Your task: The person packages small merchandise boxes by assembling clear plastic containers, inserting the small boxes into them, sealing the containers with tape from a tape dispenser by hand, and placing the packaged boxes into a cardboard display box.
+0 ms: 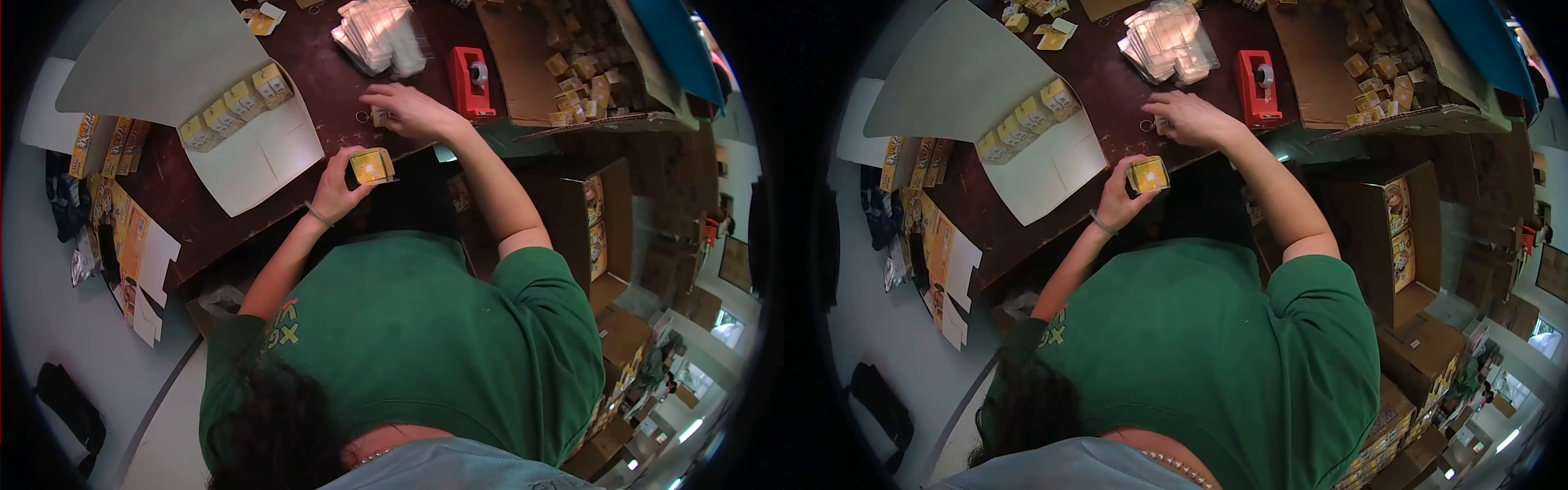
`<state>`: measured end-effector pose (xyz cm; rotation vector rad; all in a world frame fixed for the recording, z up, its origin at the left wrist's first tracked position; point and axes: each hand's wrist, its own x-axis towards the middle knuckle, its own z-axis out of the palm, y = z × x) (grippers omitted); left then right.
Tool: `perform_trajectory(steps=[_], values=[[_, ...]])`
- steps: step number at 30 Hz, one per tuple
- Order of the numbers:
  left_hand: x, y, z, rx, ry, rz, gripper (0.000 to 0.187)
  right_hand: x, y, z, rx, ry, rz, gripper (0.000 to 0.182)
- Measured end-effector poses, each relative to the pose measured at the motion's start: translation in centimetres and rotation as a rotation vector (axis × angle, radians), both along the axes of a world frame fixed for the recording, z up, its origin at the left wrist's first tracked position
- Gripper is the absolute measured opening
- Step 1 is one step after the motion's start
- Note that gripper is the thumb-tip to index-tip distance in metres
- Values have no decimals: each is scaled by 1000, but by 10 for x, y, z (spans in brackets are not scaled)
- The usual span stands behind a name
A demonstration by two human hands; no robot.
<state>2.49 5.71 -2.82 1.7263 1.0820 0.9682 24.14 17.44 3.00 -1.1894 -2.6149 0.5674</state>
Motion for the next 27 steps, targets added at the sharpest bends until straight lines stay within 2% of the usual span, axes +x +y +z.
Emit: perform_trajectory(steps=[1,5,7,8,10,11,14,15,18,19,21,22,23,24,25,27], values=[[-1,1,2,6,5,-4,61,1,2,-4,-99,17,83,42],[-1,-1,-2,1,-10,-1,61,9,-10,4,-255,173,-80,30],[0,0,-1,-3,-14,5,60,9,-31,-4,-68,472,-255,28],[0,1,-1,16,4,4,60,9,-42,-19,11,591,-378,33],[-1,1,0,47,39,0,60,4,-66,-36,126,596,-540,42],[-1,0,1,48,50,4,60,3,-75,-44,190,492,-576,51],[-1,1,1,41,71,11,61,0,-79,-45,350,397,-568,56],[-1,0,1,28,53,13,60,-1,-80,-31,317,384,-534,62],[1,3,2,-16,4,3,60,12,-57,-9,261,286,-161,63],[2,5,2,-39,-14,-4,60,19,-45,-20,145,289,-45,61],[6,12,5,-47,-28,-19,59,25,-33,-25,-35,408,-119,55],[8,16,6,-41,-32,-22,59,23,-26,-11,-85,493,-139,51],[10,19,6,-39,-35,-26,59,17,-24,1,-322,704,-243,48],[12,22,4,-38,-39,-29,59,13,-22,22,-521,792,-297,46],[12,24,1,-49,-54,-37,59,6,-25,46,-599,981,-227,46],[14,23,3,-50,-66,-32,59,-2,-38,78,-903,928,-85,43]])
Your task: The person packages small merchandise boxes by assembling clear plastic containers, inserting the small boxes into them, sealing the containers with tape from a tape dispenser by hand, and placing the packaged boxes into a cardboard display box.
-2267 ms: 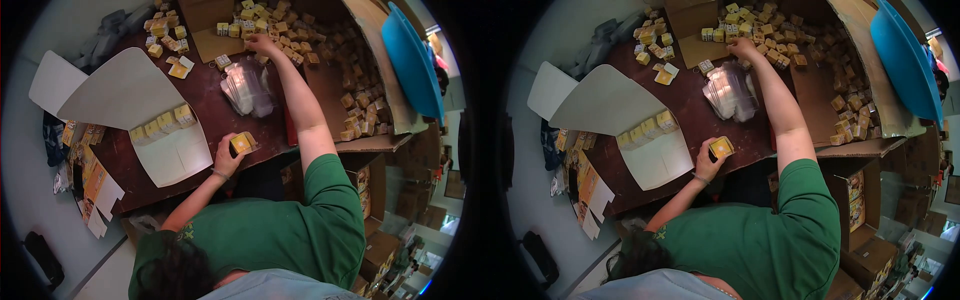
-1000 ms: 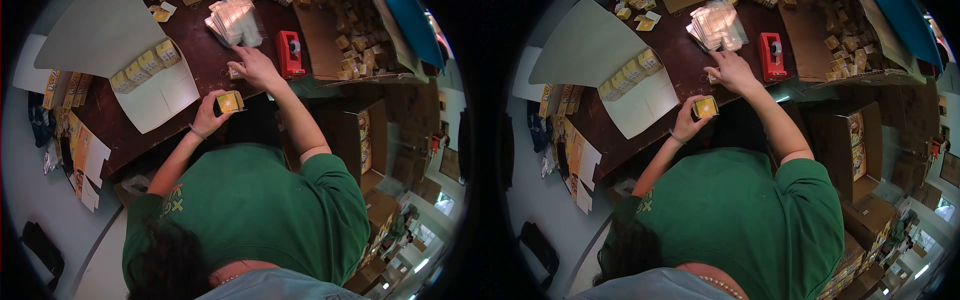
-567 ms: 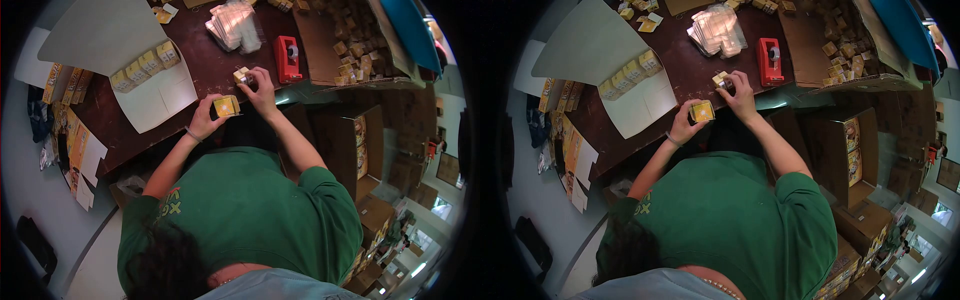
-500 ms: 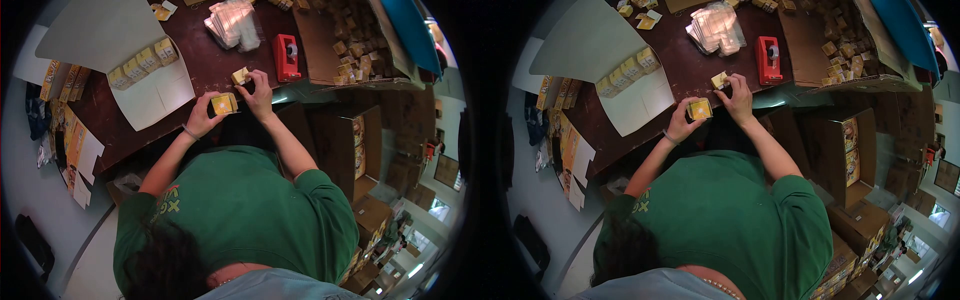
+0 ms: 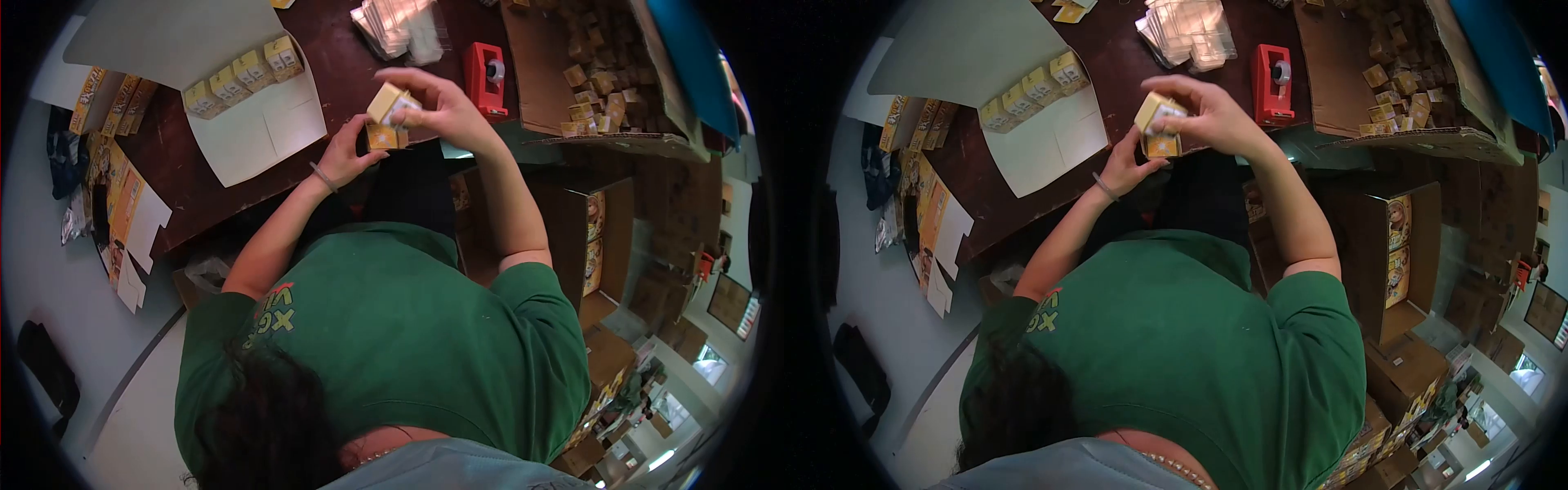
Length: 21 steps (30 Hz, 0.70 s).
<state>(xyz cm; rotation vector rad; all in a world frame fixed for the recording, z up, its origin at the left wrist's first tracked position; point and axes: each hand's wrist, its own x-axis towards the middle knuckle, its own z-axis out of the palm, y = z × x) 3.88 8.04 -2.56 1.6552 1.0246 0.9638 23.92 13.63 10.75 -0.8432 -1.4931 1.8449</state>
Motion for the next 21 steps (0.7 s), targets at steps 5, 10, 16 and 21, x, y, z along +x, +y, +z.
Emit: perform_trajectory(steps=[5,10,16,21], values=[[0,1,-12,4,-13,29,60,-6,-32,-41,752,-502,-79,57],[0,3,-2,26,52,5,62,6,-31,-77,36,-148,-403,32],[-4,8,9,-208,-303,-87,61,-11,-28,-90,152,-279,-396,24],[13,12,23,-301,-411,-5,39,-12,-46,-73,175,-42,-619,21]])
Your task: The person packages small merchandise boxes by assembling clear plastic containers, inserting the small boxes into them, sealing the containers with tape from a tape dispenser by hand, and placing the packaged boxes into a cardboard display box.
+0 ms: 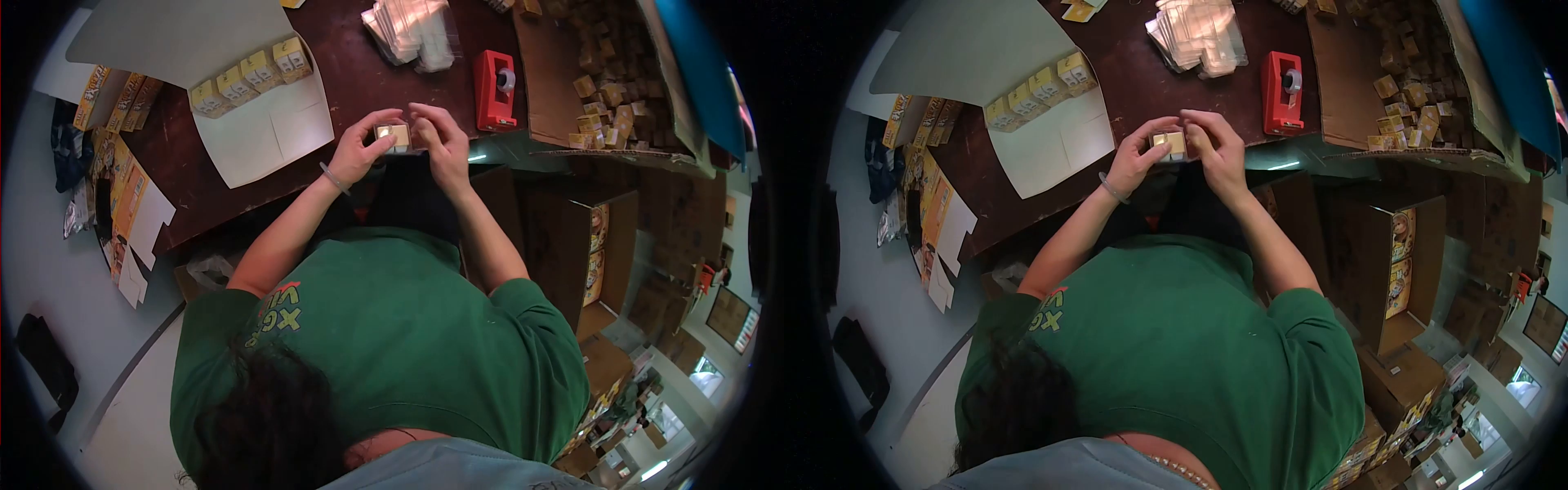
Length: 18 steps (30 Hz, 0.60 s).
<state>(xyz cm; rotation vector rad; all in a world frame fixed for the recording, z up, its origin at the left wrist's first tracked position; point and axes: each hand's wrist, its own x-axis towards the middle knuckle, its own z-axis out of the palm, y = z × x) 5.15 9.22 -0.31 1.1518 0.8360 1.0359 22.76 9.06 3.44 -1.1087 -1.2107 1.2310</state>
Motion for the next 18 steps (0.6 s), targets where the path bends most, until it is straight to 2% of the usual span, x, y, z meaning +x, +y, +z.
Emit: perform_trajectory(steps=[2,3,5,6,9,10,13,16,18], values=[[-2,7,0,-2,-3,-20,40,18,-11,19,703,-369,101,25],[-3,2,-1,-24,-3,-39,40,12,-13,34,868,-555,187,31],[-3,1,0,-23,-23,-39,38,3,-8,21,623,-661,187,33],[-3,3,-2,26,-30,-33,37,3,0,30,477,-608,225,30],[-4,1,-11,-53,0,-24,35,0,15,32,596,-663,215,31],[-6,-1,-12,-89,17,-24,35,-1,13,25,412,-522,292,32],[-4,-2,-10,-30,-8,10,35,3,15,25,591,-688,332,25],[0,-3,-6,-8,5,43,33,0,14,16,489,-617,175,20],[3,-6,-20,37,-24,90,34,-3,13,9,364,-524,170,19]])
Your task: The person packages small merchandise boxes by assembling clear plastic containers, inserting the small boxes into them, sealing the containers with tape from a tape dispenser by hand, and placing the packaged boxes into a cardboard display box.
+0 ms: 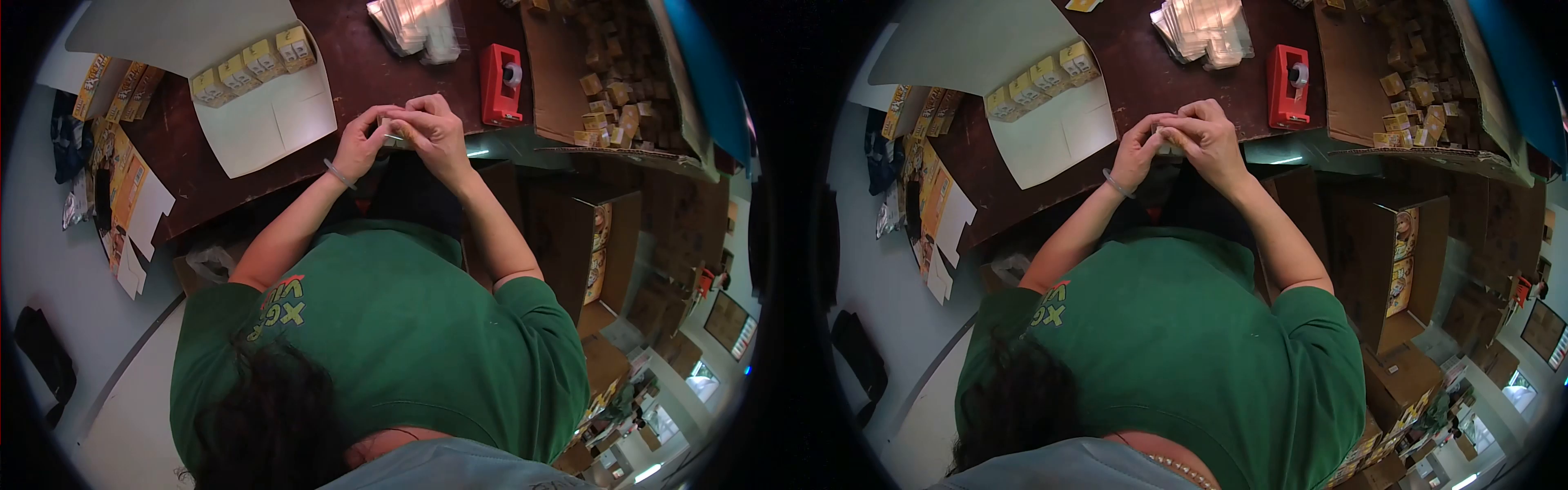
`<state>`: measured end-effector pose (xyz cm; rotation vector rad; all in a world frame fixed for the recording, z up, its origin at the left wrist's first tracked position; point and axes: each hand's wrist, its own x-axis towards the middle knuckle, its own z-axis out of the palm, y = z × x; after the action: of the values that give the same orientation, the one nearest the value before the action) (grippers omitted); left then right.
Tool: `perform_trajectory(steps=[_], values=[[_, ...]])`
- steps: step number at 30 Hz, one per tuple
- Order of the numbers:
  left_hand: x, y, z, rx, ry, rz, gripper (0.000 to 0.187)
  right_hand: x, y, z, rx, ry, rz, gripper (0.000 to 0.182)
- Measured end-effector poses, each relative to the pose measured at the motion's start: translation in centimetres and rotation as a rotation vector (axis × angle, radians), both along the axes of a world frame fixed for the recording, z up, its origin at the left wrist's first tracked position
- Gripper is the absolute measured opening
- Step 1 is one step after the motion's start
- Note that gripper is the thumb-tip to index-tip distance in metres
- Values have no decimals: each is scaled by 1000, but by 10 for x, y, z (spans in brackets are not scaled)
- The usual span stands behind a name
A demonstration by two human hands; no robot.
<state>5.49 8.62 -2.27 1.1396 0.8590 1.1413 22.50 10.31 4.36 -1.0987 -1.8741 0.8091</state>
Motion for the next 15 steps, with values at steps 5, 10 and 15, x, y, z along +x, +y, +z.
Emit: perform_trajectory(steps=[5,10,15], values=[[-13,-6,0,-35,-197,-163,46,-4,4,-3,-100,46,-37,16],[-10,-10,3,242,349,-54,58,6,26,-23,-703,235,45,38],[22,-20,-2,219,373,308,67,-12,-20,14,-133,-229,-325,49]])
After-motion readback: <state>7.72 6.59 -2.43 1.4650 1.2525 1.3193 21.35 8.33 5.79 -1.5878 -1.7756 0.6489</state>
